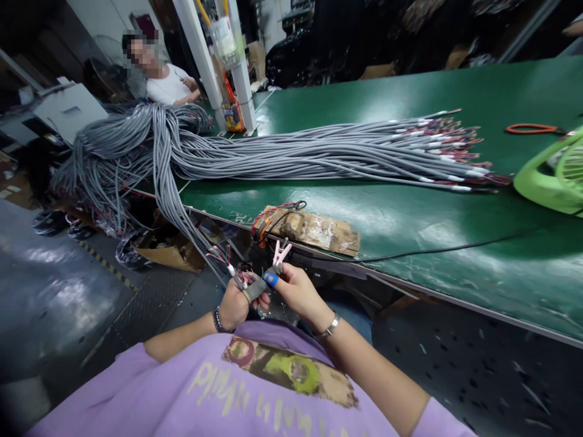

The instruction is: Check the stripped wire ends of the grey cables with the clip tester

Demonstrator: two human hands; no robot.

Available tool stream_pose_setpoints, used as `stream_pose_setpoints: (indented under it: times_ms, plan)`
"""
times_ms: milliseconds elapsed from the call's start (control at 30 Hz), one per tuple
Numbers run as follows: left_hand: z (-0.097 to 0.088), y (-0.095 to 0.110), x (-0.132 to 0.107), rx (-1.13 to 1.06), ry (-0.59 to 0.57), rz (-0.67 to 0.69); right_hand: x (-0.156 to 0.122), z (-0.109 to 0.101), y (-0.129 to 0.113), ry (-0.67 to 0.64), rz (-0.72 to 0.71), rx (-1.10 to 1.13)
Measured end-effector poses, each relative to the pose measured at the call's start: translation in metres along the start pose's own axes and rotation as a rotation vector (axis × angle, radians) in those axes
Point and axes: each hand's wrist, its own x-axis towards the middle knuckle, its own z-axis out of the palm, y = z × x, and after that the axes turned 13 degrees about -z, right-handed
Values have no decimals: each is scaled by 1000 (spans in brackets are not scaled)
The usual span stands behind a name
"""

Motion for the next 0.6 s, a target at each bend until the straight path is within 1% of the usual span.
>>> stream_pose_setpoints:
  times_ms: [133,267,467,533,600]
  plan:
    - [3,-1,2,-118,117,-3,3,4,0,66,-44,-79]
    - [8,3,1,-193,175,-17,4,6,3,85,-30,-50]
    - [8,8,1,-225,194,-20,4,3,6,111,-44,-44]
    - [8,10,1,-226,198,-18,3,1,7,104,-43,-4]
    - [8,11,1,-225,187,-21,2,-1,10,70,-32,76]
